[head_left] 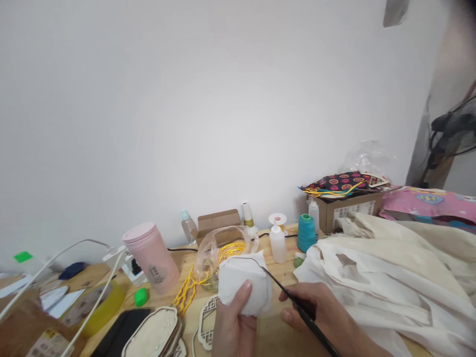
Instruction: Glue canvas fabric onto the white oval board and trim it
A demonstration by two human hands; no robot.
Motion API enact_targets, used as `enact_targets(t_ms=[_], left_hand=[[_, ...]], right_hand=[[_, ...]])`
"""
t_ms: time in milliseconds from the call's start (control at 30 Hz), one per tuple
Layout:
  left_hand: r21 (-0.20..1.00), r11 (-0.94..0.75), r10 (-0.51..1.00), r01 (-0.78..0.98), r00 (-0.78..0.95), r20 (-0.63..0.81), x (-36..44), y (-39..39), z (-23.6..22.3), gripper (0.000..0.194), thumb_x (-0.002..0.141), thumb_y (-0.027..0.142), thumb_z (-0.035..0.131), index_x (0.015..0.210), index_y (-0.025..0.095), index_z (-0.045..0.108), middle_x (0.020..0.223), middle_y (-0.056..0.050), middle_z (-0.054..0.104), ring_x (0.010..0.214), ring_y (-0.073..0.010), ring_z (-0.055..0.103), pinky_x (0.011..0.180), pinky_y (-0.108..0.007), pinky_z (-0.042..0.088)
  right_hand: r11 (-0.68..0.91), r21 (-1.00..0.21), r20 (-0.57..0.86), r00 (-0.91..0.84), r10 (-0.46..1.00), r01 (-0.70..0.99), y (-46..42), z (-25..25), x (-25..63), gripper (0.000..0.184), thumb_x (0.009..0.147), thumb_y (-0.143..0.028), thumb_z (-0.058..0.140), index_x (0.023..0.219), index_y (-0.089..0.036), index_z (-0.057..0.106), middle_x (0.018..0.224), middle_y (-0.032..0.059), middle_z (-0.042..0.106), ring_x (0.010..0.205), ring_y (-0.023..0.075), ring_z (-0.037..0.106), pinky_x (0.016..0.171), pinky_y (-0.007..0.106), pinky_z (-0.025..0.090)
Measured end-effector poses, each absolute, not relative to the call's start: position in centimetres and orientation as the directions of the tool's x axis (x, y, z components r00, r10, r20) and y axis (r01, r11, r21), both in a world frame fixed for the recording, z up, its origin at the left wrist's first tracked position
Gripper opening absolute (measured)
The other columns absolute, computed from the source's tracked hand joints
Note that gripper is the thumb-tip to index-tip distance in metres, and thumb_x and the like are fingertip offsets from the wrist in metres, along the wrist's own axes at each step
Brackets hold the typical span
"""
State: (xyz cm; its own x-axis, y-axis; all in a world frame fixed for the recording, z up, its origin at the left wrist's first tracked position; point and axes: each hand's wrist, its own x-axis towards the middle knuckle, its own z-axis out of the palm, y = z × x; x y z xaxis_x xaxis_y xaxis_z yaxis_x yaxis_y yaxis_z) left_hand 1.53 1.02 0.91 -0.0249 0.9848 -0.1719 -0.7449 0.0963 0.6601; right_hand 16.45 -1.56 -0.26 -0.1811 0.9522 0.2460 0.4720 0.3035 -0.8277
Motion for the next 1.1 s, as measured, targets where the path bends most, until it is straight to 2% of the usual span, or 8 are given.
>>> enact_targets(t_ms=[100, 333, 600, 867, 1100], left_hand=[[0.664, 0.097, 0.985, -0.742, -0.024, -0.17, 1.6, 0.9, 1.0, 0.061, 0.066, 0.003, 0.06, 0.122, 0.023, 0.043, 0.088, -0.005, 0.071, 0.083, -0.0219, 0.064, 0.075, -0.032, 0.052], [0.669, 0.114, 0.983, -0.735, -0.016, -0.185, 1.7, 0.9, 1.0, 0.059, 0.067, 0.004, 0.06, 0.121, 0.021, 0.044, 0.087, -0.007, 0.071, 0.084, -0.0238, 0.064, 0.076, -0.034, 0.052], [0.639, 0.137, 0.98, -0.757, 0.01, -0.198, 1.7, 1.1, 0.8, 0.059, 0.069, 0.002, 0.057, 0.123, 0.022, 0.042, 0.086, -0.007, 0.071, 0.084, -0.0245, 0.064, 0.077, -0.036, 0.051], [0.628, 0.163, 0.974, -0.761, 0.021, -0.227, 1.7, 1.2, 0.9, 0.058, 0.072, 0.002, 0.054, 0.125, 0.021, 0.04, 0.086, -0.008, 0.071, 0.083, -0.023, 0.064, 0.078, -0.035, 0.051], [0.62, 0.176, 0.972, -0.765, 0.035, -0.233, 1.6, 1.2, 0.7, 0.061, 0.07, 0.002, 0.056, 0.125, 0.022, 0.039, 0.085, -0.007, 0.071, 0.085, -0.0236, 0.064, 0.078, -0.033, 0.051]], right_hand=[[0.3, -0.818, 0.236, -0.19, 0.953, 0.491, -1.6, -0.4, 16.4, 0.03, 0.075, -0.041, 0.052, 0.077, -0.014, 0.063, 0.051, -0.0056, 0.034, 0.048, 0.0098, 0.032, 0.043, 0.02, 0.024], [0.281, -0.892, 0.214, -0.216, 0.952, 0.355, -1.6, -0.4, 16.3, 0.032, 0.076, -0.043, 0.051, 0.07, -0.013, 0.06, 0.05, -0.0058, 0.031, 0.047, 0.0083, 0.028, 0.041, 0.019, 0.02], [0.236, -0.931, 0.168, -0.248, 0.954, 0.278, -1.8, 0.6, 16.1, 0.032, 0.076, -0.041, 0.05, 0.062, -0.014, 0.058, 0.05, -0.0049, 0.031, 0.047, 0.0084, 0.027, 0.041, 0.02, 0.018], [0.274, -0.924, 0.234, -0.173, 0.957, 0.266, -1.4, -0.9, 15.4, 0.038, 0.072, -0.047, 0.046, 0.052, -0.015, 0.05, 0.046, -0.0052, 0.028, 0.043, 0.0078, 0.024, 0.037, 0.019, 0.017], [0.258, -0.933, 0.216, -0.182, 0.959, 0.25, -1.5, -0.7, 15.3, 0.042, 0.072, -0.052, 0.044, 0.051, -0.016, 0.047, 0.047, -0.0055, 0.028, 0.044, 0.008, 0.025, 0.039, 0.02, 0.016]])
